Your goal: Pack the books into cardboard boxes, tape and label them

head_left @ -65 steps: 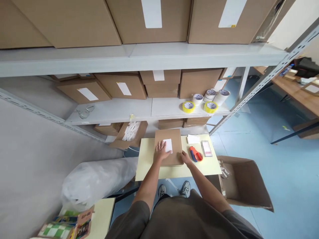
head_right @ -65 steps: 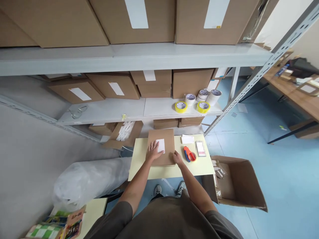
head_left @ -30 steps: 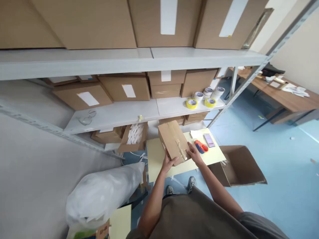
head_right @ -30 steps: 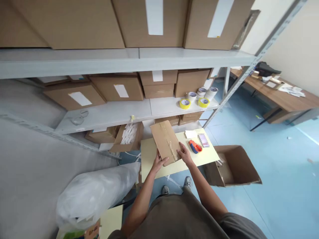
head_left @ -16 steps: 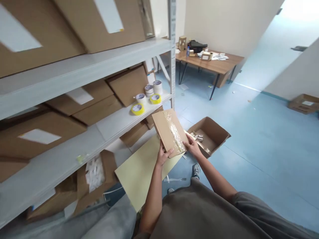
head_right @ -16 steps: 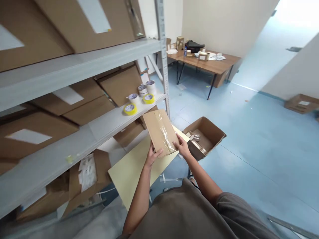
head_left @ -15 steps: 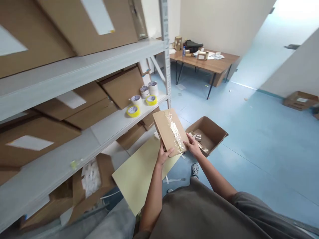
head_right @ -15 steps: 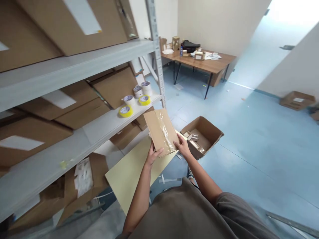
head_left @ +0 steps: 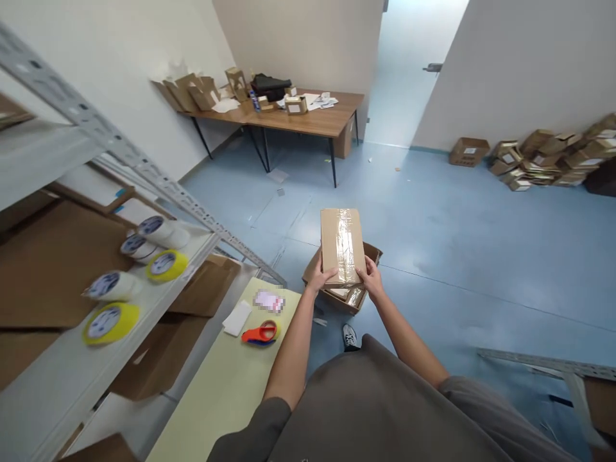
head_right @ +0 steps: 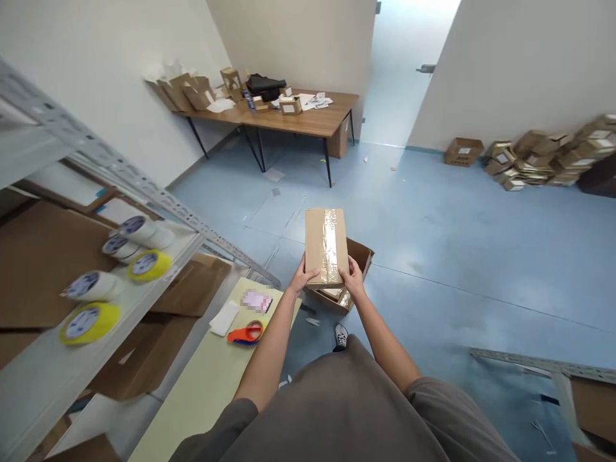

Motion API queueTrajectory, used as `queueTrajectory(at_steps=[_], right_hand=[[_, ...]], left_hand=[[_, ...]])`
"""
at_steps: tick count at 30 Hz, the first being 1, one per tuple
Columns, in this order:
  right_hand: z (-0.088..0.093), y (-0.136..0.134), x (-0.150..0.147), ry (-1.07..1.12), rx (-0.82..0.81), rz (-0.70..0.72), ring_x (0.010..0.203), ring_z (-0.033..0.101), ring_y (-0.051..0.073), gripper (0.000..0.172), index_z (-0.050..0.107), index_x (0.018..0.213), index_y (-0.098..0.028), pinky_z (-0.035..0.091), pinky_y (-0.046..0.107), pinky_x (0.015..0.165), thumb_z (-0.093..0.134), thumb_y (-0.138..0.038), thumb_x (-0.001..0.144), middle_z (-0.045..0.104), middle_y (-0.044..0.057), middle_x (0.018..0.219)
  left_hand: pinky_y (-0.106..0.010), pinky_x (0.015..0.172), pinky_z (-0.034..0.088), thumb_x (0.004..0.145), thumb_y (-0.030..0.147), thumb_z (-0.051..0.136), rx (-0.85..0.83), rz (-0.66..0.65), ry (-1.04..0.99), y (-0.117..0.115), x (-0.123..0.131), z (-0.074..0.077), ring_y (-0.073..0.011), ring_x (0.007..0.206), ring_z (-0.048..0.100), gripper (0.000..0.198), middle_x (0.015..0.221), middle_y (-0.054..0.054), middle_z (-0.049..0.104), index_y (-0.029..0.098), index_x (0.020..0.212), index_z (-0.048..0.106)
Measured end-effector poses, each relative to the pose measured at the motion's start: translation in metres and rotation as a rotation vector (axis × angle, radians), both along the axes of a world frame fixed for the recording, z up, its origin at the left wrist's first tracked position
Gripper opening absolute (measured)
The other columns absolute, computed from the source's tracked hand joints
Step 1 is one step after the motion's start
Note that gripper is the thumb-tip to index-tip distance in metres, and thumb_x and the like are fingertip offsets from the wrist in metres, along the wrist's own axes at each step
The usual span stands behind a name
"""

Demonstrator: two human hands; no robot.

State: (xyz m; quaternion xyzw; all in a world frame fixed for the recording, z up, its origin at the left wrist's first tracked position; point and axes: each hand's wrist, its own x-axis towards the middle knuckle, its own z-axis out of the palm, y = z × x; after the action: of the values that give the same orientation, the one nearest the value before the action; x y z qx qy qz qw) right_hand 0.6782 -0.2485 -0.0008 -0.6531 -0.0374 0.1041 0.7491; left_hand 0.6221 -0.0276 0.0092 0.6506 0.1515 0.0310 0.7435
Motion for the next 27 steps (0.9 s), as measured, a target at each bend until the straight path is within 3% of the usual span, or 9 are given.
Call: queueTrajectory(at_steps=[4,7,9,12,15,18,21,27], right_hand=[[-0.02,-0.022,0.04,0.034,-0.036,-0.044,0.141,0.06,0.035,0.091,0.051,0.156,-0.02,0.048,0.057,0.121,0.082,-0.054,0.077,0.061,0.018,0.156],[-0.037,-0.038,0.064,0.1,-0.098,-0.112,0.147,0.055,0.038,0.096,0.048,0.159,-0.021,0.048,0.058,0.12,0.083,-0.049,0.074,0.056,0.019,0.159],[-0.046,-0.048,0.077,0.137,-0.162,-0.179,0.151,0.049,0.038,0.096,0.046,0.161,-0.023,0.047,0.059,0.121,0.079,-0.047,0.075,0.053,0.019,0.163],[-0.051,-0.061,0.092,0.163,-0.207,-0.242,0.152,0.049,0.037,0.091,0.045,0.162,-0.024,0.045,0.059,0.122,0.072,-0.045,0.078,0.05,0.019,0.165],[-0.042,-0.065,0.099,0.147,-0.188,-0.259,0.148,0.053,0.035,0.086,0.047,0.16,-0.022,0.046,0.058,0.121,0.069,-0.04,0.079,0.053,0.019,0.161],[-0.027,-0.057,0.102,0.071,-0.168,-0.247,0.145,0.057,0.033,0.078,0.052,0.155,-0.02,0.045,0.056,0.122,0.068,-0.038,0.081,0.06,0.019,0.155],[-0.01,-0.038,0.1,0.001,-0.161,-0.195,0.145,0.057,0.032,0.074,0.055,0.153,-0.021,0.043,0.054,0.123,0.068,-0.041,0.083,0.061,0.017,0.155],[0.02,0.015,0.068,-0.132,-0.205,0.004,0.148,0.053,0.033,0.069,0.06,0.152,-0.025,0.045,0.053,0.122,0.069,-0.048,0.087,0.059,0.013,0.158]], left_hand=[[-0.049,0.122,0.045,0.075,0.04,0.094,-0.054,-0.169,0.066,-0.004,0.059,-0.02,-0.0318,0.141,0.061,0.119,0.162,-0.012,0.055,0.031,0.173,0.027],[-0.051,0.122,0.045,0.076,0.043,0.093,-0.057,-0.201,0.188,-0.005,0.092,-0.031,-0.0325,0.144,0.058,0.129,0.167,-0.017,0.048,0.03,0.176,0.012],[-0.051,0.125,0.04,0.077,0.047,0.092,0.019,-0.163,0.225,-0.005,0.109,-0.035,-0.033,0.153,0.049,0.13,0.172,-0.019,0.039,0.028,0.176,0.009],[-0.047,0.131,0.029,0.078,0.053,0.09,0.155,-0.119,0.171,0.0,0.124,-0.038,-0.033,0.164,0.027,0.123,0.178,-0.017,0.024,0.026,0.175,0.019],[-0.044,0.133,0.022,0.081,0.056,0.086,0.216,-0.099,0.137,0.008,0.122,-0.036,-0.0306,0.167,0.016,0.116,0.18,-0.015,0.018,0.026,0.174,0.023],[-0.042,0.134,0.021,0.085,0.055,0.082,0.23,-0.057,0.142,0.015,0.109,-0.029,-0.0288,0.168,0.015,0.112,0.181,-0.014,0.016,0.027,0.174,0.02],[-0.043,0.133,0.024,0.088,0.051,0.081,0.239,-0.001,0.123,0.024,0.091,-0.019,-0.0298,0.166,0.02,0.106,0.179,-0.015,0.022,0.025,0.174,0.024],[-0.046,0.128,0.036,0.092,0.042,0.077,0.302,0.148,0.086,0.048,0.039,0.007,-0.0333,0.157,0.042,0.073,0.166,-0.017,0.049,0.018,0.157,0.056]])
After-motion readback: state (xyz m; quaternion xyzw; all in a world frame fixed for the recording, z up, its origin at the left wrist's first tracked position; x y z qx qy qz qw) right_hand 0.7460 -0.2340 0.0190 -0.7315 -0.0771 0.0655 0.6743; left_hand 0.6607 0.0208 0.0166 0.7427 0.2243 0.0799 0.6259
